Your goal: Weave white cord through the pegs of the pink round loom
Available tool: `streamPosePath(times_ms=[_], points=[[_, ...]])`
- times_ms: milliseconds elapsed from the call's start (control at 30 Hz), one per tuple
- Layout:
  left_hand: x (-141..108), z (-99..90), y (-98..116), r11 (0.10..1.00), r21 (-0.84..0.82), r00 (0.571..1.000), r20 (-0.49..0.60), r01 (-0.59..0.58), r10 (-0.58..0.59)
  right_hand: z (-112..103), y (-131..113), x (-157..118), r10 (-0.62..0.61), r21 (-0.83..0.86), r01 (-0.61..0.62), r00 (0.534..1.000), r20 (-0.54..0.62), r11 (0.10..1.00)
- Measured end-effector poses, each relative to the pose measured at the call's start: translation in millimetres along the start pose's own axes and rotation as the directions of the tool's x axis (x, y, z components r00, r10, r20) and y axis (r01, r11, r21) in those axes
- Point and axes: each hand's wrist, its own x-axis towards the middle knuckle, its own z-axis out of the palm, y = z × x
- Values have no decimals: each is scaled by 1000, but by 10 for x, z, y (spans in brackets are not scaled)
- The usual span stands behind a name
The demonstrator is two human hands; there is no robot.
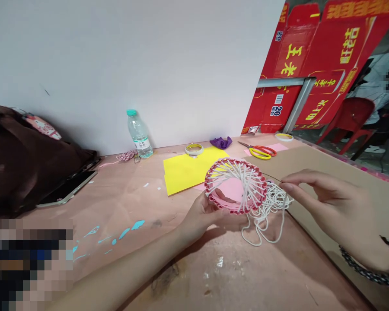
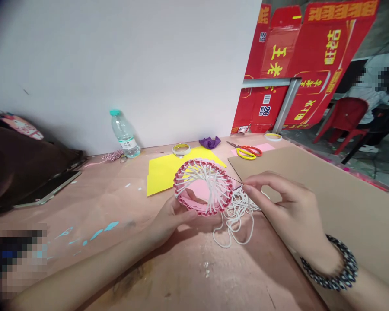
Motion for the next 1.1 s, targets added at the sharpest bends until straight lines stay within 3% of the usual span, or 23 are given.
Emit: streamPosePath(times_ms=[467,667,833,967,1100], points=[[-12,24,28,999,-48,1000,-12,2,-3,-39,-31,-8,-51,-20,51,998,-22,999],[5,-17,31,998,-55,1000,-30,1,-2,-35,-21,31,126,69,-125,992,-19,990],[2,-52,25,997,-74,997,62,-38,42,-24,73,95,291,327,-333,941,172,884],[6,-72,-1,996,-90,982,188,18,-1,18,135,126,314,454,-426,900,302,783],[11,-99,-46,992,-124,980,199,36,-11,61,112,142,312,530,-536,834,456,657]])
